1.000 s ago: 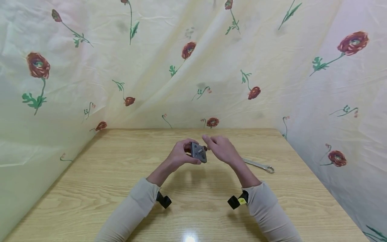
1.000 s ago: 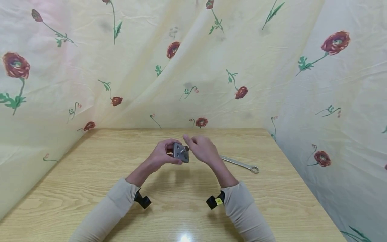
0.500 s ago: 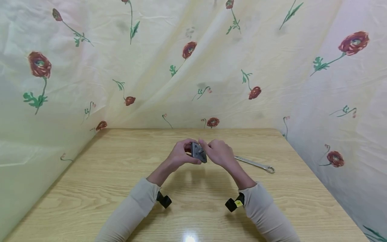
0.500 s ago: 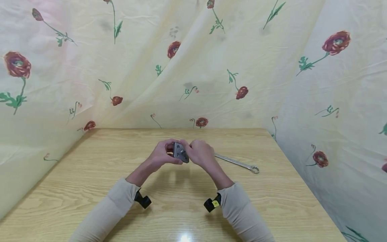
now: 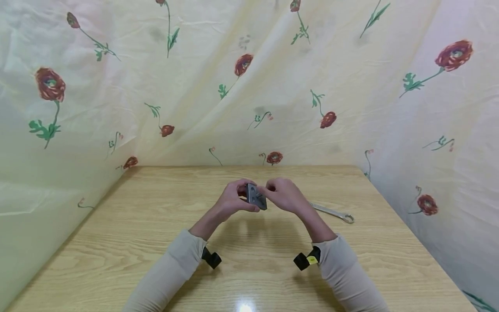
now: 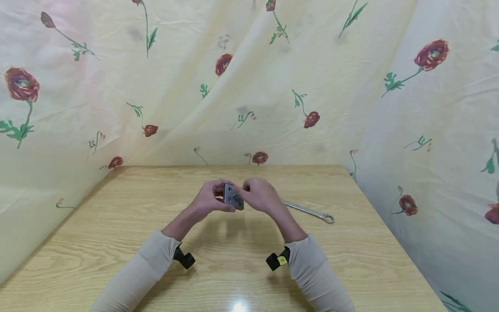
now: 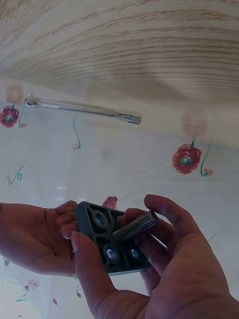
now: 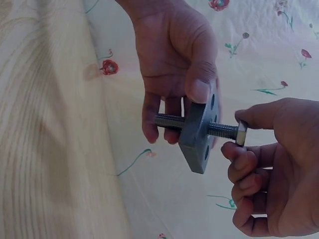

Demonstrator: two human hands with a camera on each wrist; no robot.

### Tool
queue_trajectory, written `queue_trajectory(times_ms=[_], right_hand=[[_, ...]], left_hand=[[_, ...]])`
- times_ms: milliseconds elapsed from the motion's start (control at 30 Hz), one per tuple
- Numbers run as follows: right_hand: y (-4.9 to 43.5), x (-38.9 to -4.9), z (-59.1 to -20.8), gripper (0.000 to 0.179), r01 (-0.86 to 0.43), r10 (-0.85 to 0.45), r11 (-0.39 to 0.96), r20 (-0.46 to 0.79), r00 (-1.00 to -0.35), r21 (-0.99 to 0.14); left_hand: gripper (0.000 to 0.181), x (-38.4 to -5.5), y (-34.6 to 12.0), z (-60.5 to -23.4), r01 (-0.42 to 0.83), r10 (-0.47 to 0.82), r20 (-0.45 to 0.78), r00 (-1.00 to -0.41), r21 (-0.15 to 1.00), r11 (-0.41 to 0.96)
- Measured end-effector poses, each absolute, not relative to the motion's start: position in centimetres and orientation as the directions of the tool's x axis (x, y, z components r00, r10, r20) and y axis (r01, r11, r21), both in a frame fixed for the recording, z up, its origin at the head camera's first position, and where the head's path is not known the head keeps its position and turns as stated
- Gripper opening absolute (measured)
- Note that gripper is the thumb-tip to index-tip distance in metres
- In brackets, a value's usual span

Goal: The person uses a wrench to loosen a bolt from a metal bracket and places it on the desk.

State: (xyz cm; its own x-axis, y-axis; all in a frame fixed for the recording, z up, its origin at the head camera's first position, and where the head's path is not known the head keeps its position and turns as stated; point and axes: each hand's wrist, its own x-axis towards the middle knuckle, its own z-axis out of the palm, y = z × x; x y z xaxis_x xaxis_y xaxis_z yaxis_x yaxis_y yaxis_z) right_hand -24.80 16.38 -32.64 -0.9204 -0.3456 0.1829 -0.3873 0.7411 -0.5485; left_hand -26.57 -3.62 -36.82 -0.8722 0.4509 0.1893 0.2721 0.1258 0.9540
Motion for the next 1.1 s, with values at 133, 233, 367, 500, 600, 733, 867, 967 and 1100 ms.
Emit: queue_trajectory(times_ms=[133, 233, 367, 500, 600, 733, 867, 967, 1100], right_hand=[[16.65, -24.84, -32.43, 0.03, -0.417, -0.378, 0.715, 0.191, -0.906, -0.561], [16.85, -24.93, -32.27, 0.026, -0.427, -0.395, 0.7, 0.188, -0.899, -0.573], [17.06, -25.09, -32.21, 0.021, -0.455, -0.426, 0.678, 0.195, -0.883, -0.577], [17.13, -25.08, -32.15, 0.02, -0.488, -0.45, 0.641, 0.226, -0.864, -0.592], [17.22, -25.03, -32.12, 0.019, -0.504, -0.456, 0.617, 0.248, -0.855, -0.604], [17.29, -24.98, -32.09, 0.019, -0.525, -0.472, 0.599, 0.263, -0.841, -0.605], [17.21, -24.96, -32.11, 0.018, -0.541, -0.486, 0.593, 0.271, -0.831, -0.597], [17.02, -24.85, -32.11, 0.018, -0.546, -0.489, 0.587, 0.276, -0.827, -0.597], [16.72, -24.72, -32.16, 0.022, -0.537, -0.481, 0.593, 0.271, -0.834, -0.6]], left_hand=[[0.063, -26.53, -3.66, -36.73, 0.273, 0.451, 0.185, -0.873, 0.952, 0.137], [0.063, -26.56, -3.65, -36.74, 0.274, 0.452, 0.183, -0.873, 0.951, 0.145], [0.062, -26.57, -3.66, -36.81, 0.272, 0.451, 0.178, -0.874, 0.951, 0.151], [0.062, -26.57, -3.69, -36.87, 0.269, 0.45, 0.181, -0.874, 0.953, 0.14], [0.061, -26.6, -3.68, -36.89, 0.272, 0.449, 0.188, -0.874, 0.953, 0.131], [0.06, -26.65, -3.65, -36.92, 0.276, 0.446, 0.192, -0.874, 0.952, 0.131], [0.06, -26.71, -3.59, -36.95, 0.276, 0.445, 0.192, -0.875, 0.952, 0.13], [0.061, -26.73, -3.58, -36.97, 0.282, 0.446, 0.196, -0.873, 0.95, 0.135], [0.061, -26.68, -3.61, -36.99, 0.284, 0.448, 0.194, -0.873, 0.948, 0.143]])
